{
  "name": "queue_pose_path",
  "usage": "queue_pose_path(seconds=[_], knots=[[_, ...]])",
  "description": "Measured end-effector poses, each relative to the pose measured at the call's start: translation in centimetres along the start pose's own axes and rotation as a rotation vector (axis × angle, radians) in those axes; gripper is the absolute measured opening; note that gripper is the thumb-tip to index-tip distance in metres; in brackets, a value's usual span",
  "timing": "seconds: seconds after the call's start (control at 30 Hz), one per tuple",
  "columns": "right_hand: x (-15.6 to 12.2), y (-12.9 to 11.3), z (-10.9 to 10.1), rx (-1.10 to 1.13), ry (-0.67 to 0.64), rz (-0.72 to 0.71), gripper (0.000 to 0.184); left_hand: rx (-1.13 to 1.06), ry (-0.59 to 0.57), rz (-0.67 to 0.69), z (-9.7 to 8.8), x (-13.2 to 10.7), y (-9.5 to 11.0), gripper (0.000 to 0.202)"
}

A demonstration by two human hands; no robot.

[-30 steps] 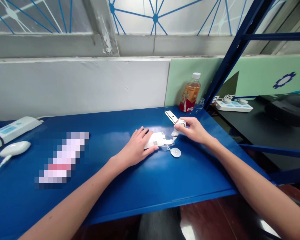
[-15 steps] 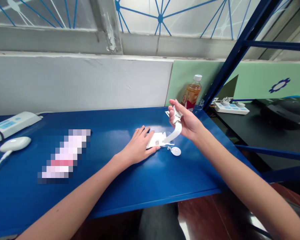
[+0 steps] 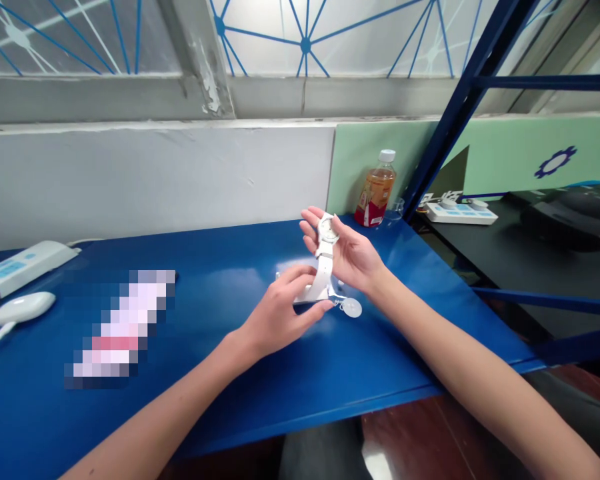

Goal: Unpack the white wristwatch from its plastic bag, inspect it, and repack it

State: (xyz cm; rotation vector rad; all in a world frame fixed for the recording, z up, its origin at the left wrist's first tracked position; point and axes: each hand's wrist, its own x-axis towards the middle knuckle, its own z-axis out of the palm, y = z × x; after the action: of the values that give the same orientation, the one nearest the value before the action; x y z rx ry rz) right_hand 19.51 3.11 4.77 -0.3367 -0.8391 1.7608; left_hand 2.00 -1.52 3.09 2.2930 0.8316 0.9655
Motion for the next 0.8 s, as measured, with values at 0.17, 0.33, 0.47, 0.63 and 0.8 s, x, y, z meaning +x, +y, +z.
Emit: queue_pose_path(seconds=[0.17,0.33,0.47,0.63,0.8], knots=[[-0.1,0.5,0.5,-0.073,-0.068,0.047,0.032,-0.812,-0.073,-0.394,1.8,0.2,1.9,0.029],[-0.4,0.6,0.5,-0.055,-0.105,0.214,0.045,-1.219,-0.098,-0.596,2.6,0.1,1.7,0.032],[-0.4,0.5,0.3,-0.049,-0.099,0.245,0.045,-1.322,-0.071,-0.641,2.3,0.2,1.2,0.028],[-0.2,0.6,-0.1,-0.049,-0.106,0.289,0.047,-1.374,-0.092,-0.73,2.0,0.5,1.1,0.03],[-0.2,0.5,-0.1,-0.009,-0.1,0.336,0.061,-1.389,-0.101,-0.772,2.1,0.4,1.3,0.032]])
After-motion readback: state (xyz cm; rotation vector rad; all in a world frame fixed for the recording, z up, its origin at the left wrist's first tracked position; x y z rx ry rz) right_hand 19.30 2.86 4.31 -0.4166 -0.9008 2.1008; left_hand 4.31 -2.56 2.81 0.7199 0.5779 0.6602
